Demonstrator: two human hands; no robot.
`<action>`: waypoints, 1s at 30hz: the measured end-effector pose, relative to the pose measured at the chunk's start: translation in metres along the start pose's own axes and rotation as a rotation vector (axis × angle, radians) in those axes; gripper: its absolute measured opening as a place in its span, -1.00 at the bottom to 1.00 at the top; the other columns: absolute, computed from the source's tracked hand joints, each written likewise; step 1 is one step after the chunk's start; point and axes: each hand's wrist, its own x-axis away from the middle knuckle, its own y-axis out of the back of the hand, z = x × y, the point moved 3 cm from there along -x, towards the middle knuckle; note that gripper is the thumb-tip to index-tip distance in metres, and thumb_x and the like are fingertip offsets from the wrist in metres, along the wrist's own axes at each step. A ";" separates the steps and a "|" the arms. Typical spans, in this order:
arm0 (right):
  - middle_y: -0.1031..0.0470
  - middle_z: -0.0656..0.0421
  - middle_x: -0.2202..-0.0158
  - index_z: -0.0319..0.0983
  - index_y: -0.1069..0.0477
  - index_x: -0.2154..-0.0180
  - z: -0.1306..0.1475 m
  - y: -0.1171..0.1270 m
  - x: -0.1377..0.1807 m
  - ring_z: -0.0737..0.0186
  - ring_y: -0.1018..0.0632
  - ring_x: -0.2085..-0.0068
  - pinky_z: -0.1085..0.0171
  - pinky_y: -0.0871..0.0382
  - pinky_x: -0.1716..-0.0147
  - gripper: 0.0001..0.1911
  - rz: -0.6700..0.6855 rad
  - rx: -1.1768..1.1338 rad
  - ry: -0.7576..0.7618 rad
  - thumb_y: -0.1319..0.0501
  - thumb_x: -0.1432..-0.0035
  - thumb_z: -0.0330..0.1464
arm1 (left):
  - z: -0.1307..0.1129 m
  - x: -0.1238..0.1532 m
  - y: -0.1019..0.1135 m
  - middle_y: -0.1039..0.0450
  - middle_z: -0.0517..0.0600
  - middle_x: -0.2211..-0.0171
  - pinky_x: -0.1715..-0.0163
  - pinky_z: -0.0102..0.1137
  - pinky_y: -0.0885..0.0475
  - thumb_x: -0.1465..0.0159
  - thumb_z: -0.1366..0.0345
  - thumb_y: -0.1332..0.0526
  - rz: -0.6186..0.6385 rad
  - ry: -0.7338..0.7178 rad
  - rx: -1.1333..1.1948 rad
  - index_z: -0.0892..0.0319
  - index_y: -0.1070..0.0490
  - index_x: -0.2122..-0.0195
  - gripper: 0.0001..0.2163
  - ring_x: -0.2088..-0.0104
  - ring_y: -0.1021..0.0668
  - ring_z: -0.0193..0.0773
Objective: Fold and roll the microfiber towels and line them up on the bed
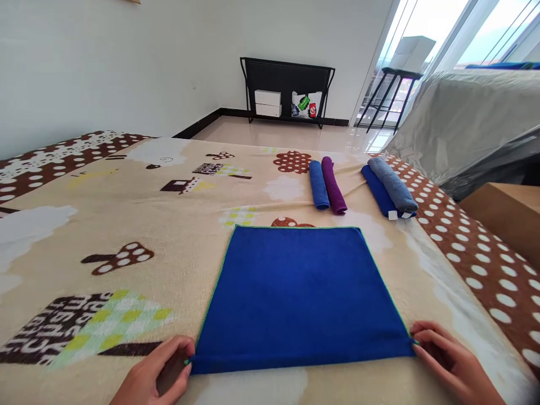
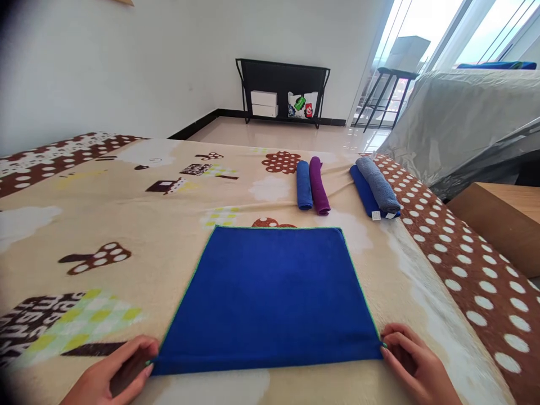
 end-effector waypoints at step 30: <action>-0.53 0.09 0.18 -0.16 -0.52 0.13 0.048 -0.028 0.022 0.13 -0.57 0.22 0.11 -0.38 0.13 -0.76 -0.518 0.653 0.531 -0.34 -0.14 -0.25 | -0.058 0.005 -0.024 -0.48 0.01 0.28 0.18 -0.24 -0.24 -0.31 0.32 -0.21 -0.372 -0.366 -0.599 0.08 -0.49 0.22 -0.92 0.26 -0.52 -0.20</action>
